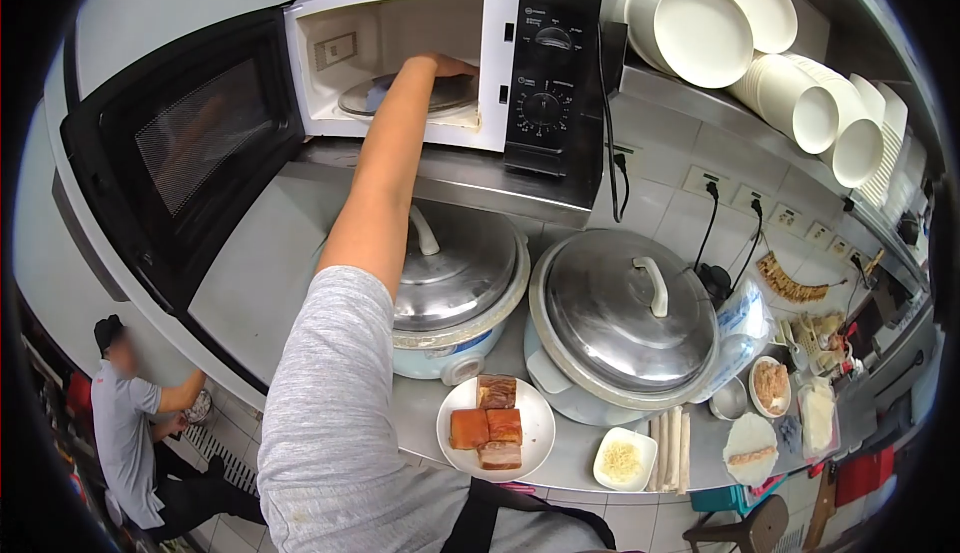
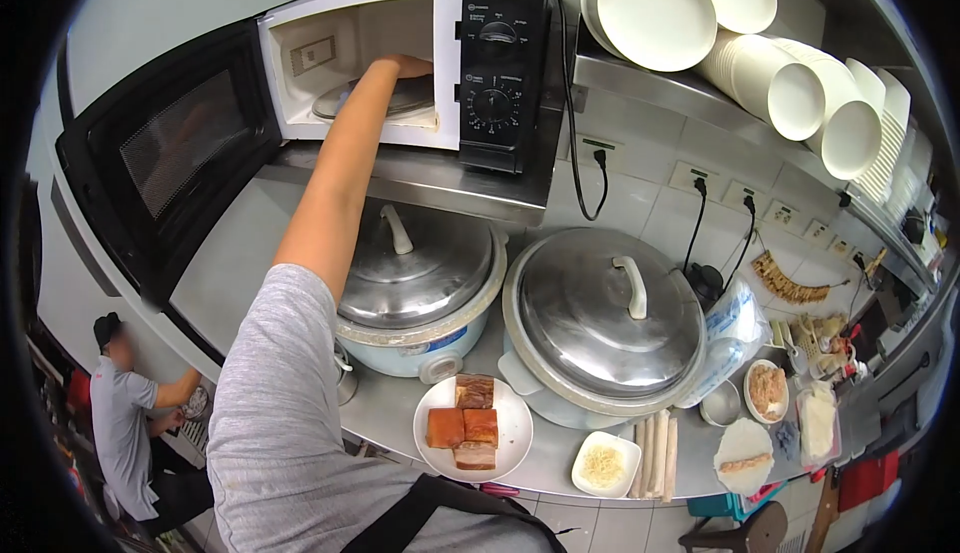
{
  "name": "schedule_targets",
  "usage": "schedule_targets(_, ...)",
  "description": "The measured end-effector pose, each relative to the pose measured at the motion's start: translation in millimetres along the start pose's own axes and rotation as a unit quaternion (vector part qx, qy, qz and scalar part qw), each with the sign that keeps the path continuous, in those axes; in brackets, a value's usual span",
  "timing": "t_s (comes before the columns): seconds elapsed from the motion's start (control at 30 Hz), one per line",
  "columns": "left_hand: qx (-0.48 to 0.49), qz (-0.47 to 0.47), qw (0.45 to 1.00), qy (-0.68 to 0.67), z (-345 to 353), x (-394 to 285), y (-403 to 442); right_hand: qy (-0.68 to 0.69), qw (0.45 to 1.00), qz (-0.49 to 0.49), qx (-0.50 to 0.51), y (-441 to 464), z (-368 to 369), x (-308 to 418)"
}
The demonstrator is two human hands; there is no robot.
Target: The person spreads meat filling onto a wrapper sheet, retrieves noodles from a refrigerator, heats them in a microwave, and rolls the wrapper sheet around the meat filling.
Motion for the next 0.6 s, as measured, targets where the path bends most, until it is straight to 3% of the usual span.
schedule_targets(0.07, 0.161, 0.009, 0.987, -0.017, 13, -11, -18, 0.005, 1.000, -0.011, -0.011, 2, 15, 10)
schedule_targets(0.13, 0.168, 0.001, 0.986, 0.007, 31, 5, 2, 0.002, 1.000, -0.019, -0.020, 3, 24, 18)
schedule_targets(0.23, 0.160, 0.003, 0.987, -0.027, 31, -1, -1, 0.001, 1.000, -0.022, -0.022, 6, 37, 31)
schedule_targets(0.33, 0.119, 0.045, 0.992, -0.001, 57, 9, 50, -0.008, 0.999, -0.026, -0.026, 11, 50, 41)
schedule_targets(0.4, 0.106, 0.106, 0.983, 0.107, 95, 19, 106, -0.013, 0.999, -0.028, -0.027, 12, 57, 47)
schedule_targets(0.47, 0.094, 0.143, 0.975, 0.144, 83, -10, 85, -0.018, 0.999, -0.028, -0.028, 14, 57, 51)
schedule_targets(0.53, 0.083, 0.238, 0.962, 0.103, 56, -49, 35, -0.026, 0.999, -0.029, -0.029, 13, 59, 56)
schedule_targets(0.6, 0.007, 0.259, 0.960, 0.106, 47, -62, 27, -0.035, 0.999, -0.027, -0.030, 14, 63, 60)
Point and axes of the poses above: each hand's wrist, its own y-axis towards the middle knuckle, its own z-axis out of the palm, x = y × z, the point moved 9 cm from there along y, towards the middle knuckle, and after that the axes turned 5 degrees about -y, right-handed, at the moved point
